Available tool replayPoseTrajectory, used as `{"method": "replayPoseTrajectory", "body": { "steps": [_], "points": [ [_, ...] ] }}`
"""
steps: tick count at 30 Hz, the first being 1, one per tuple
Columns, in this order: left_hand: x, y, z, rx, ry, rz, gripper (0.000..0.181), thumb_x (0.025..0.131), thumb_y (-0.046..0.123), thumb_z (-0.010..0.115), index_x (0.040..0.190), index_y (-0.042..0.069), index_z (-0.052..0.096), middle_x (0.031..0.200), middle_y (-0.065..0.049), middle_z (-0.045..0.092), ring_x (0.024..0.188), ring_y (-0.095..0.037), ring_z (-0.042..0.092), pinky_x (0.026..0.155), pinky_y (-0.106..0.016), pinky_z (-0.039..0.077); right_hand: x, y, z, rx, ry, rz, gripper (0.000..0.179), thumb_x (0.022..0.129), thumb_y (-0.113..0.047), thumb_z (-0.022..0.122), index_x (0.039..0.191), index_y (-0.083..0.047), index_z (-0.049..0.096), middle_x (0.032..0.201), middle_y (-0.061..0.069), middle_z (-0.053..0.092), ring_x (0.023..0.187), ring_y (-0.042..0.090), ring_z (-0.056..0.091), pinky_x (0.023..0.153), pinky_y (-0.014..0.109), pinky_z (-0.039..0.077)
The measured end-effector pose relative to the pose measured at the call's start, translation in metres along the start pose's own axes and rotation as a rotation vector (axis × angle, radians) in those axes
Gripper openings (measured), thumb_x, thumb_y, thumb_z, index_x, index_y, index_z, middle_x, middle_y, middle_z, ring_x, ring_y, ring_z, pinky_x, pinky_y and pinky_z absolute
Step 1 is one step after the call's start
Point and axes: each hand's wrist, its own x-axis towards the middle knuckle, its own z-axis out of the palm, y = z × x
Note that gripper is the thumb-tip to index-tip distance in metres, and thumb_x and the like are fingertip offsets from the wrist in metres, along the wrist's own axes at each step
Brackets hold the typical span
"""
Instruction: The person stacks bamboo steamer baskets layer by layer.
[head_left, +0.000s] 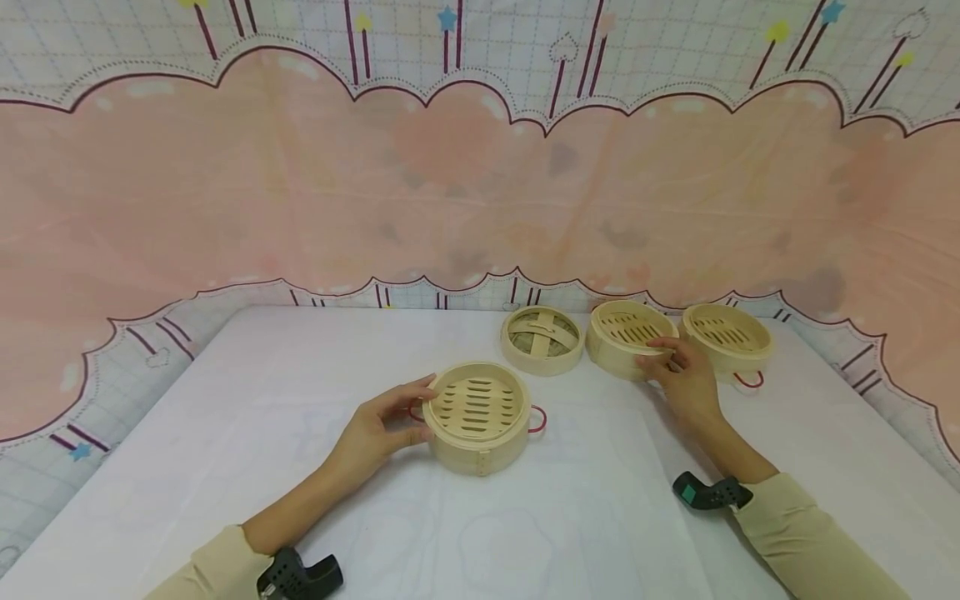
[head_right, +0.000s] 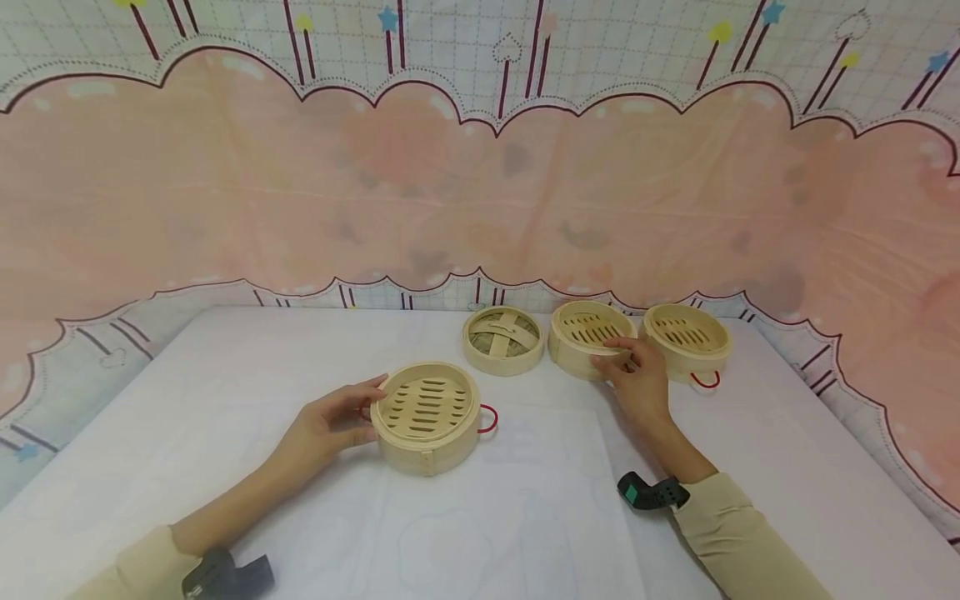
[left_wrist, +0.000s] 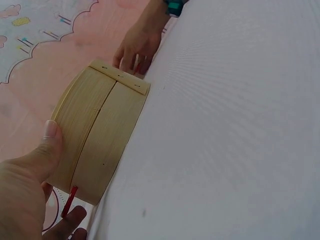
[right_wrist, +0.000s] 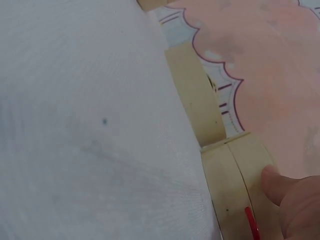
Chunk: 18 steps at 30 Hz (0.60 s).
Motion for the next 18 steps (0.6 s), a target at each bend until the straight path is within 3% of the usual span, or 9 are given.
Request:
{"method": "replayPoseTrajectory", "body": {
  "steps": [9,18],
  "points": [
    [0.002,0.002,0.0006,-0.037,-0.004,-0.005,0.048,0.075,0.009,0.08,0.12,0.008,0.064,0.142,-0.003,0.048,0.106,-0.024,0.058,0.089,-0.032,0.048,0.0009,0.0001,-0.0012,-0.16,0.022,0.006,0.033,0.089,-0.017,0.07,0.114,0.001,0.058,0.108,0.012,0.052,0.084,0.014,0.051,0.061,0.012,0.047],
    [0.0016,0.0029,0.0004,-0.048,-0.007,-0.013,0.048,0.075,0.008,0.08,0.12,0.008,0.064,0.142,-0.002,0.048,0.104,-0.025,0.058,0.088,-0.032,0.048,0.0001,-0.0011,-0.0022,-0.19,0.041,0.039,0.034,0.089,-0.021,0.07,0.114,-0.002,0.058,0.104,0.009,0.05,0.085,0.012,0.052,0.06,0.011,0.046]
  ]
}}
